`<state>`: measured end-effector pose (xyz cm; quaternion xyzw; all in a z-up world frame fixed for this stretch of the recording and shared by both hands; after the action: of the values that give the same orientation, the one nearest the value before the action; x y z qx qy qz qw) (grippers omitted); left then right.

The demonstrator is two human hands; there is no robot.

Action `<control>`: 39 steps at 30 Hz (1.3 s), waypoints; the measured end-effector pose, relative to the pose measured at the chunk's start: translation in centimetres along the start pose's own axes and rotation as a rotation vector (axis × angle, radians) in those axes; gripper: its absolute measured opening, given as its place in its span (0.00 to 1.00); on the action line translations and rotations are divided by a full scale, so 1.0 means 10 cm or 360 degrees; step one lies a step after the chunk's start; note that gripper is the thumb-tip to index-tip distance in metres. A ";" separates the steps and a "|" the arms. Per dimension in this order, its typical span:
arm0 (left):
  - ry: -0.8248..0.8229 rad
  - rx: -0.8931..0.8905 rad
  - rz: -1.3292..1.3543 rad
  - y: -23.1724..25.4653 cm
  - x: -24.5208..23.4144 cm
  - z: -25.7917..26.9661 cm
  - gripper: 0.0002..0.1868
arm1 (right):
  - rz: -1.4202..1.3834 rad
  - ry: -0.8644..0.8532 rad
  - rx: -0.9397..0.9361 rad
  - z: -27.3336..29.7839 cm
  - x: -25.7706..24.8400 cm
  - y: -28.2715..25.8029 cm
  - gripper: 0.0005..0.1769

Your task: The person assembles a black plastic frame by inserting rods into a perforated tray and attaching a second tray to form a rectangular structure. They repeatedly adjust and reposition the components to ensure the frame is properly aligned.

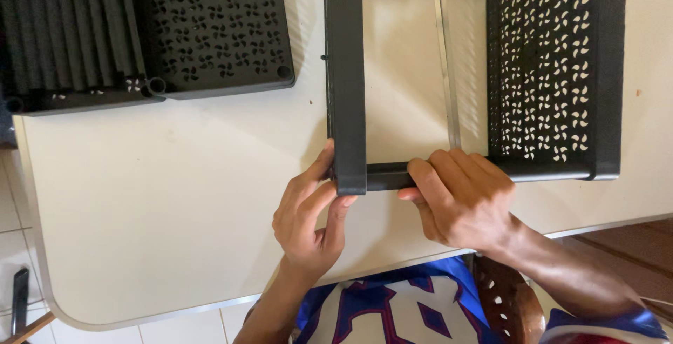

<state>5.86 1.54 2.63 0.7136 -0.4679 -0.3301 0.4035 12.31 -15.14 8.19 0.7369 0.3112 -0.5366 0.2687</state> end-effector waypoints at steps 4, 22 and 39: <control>0.0006 0.0015 -0.0002 0.00 0.00 0.00 0.12 | -0.0117 -0.0099 0.0041 -0.08 -0.02 0.00 0.15; 0.0020 0.0001 0.0040 -0.03 0.00 0.01 0.12 | 0.0085 0.0297 0.0047 -0.09 -0.24 -0.16 0.17; 0.0013 0.0004 0.0055 -0.02 -0.01 0.02 0.12 | -0.0366 -0.0150 0.0085 -0.11 -0.06 0.01 0.12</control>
<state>5.78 1.65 2.37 0.7073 -0.4790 -0.3197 0.4100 12.97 -14.52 9.08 0.6771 0.3663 -0.6061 0.1999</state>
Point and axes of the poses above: each hand's wrist, its own z-axis away from the middle knuckle, its own x-axis out of the palm, y = z × x, the point moved 7 cm from there along -z, towards the middle knuckle, and after that the axes turned 12 degrees about z, right-handed, at the moved point
